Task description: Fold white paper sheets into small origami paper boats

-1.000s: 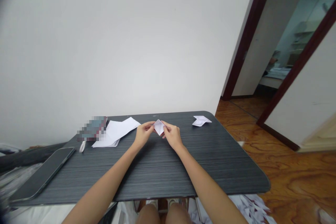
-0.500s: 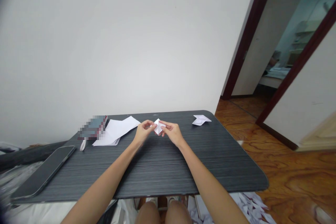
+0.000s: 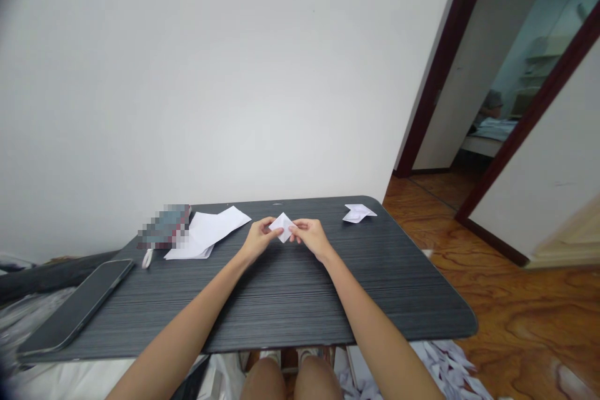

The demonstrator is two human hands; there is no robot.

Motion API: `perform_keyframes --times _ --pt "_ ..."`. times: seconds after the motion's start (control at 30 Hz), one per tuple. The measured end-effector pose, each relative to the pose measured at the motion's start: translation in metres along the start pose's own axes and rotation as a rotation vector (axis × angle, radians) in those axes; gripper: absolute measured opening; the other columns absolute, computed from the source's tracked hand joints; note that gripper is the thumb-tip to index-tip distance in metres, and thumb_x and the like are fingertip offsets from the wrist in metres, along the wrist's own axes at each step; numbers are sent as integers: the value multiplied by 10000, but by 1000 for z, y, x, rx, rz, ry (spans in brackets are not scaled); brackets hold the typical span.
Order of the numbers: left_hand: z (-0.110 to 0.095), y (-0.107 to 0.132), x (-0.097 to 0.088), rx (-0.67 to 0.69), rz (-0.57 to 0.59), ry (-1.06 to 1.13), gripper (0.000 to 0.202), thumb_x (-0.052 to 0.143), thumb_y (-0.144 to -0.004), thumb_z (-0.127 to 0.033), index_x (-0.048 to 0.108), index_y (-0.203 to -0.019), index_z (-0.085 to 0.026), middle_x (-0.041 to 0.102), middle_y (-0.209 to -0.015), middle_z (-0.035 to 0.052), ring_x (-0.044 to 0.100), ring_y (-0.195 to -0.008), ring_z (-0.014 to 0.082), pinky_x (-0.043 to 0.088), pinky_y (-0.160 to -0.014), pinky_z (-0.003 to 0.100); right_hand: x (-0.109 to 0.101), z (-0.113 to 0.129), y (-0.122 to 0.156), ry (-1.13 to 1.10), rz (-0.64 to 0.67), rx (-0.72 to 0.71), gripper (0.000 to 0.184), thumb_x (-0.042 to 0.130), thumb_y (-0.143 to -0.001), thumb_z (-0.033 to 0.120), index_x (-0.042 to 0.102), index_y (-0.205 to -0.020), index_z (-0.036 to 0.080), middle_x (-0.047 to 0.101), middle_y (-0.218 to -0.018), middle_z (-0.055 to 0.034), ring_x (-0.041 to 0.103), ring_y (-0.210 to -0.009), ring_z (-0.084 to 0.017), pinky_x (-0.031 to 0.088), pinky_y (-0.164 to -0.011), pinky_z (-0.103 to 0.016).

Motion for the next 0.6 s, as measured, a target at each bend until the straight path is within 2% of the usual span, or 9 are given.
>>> perform_keyframes --times 0.1,0.33,0.5,0.6 --pt "1 0 0 12 26 -53 222 571 -662 -280 577 -798 -106 582 -744 30 519 -630 117 400 -550 205 -1 -3 0 14 -10 21 256 647 -578 299 628 -741 102 566 -472 1 436 -394 -60 293 -384 -191" --pt "2 -1 1 28 38 -82 198 567 -668 -268 553 -789 -112 574 -752 31 523 -689 131 410 -582 212 -2 -2 -1 29 -38 21 273 600 -626 357 610 -710 98 543 -431 3 414 -359 -60 283 -372 -192" --pt "-1 1 3 5 59 -16 215 564 -672 -309 561 -769 -117 587 -746 32 539 -711 144 425 -619 234 -1 -1 1 171 -83 -69 229 602 -623 339 616 -658 112 520 -392 14 421 -354 -74 309 -387 -202" --pt "-4 1 3 19 7 -57 266 498 -722 -366 590 -731 -117 593 -692 26 537 -651 132 414 -595 223 1 0 3 242 -67 -108 217 592 -632 339 630 -654 127 534 -399 7 473 -390 -99 353 -423 -214"
Point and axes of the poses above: each hand's wrist, its own y-axis away from the middle knuckle, its own x-axis out of the palm, z = x × y, the point moved 1 cm from there along -y, towards the middle knuckle
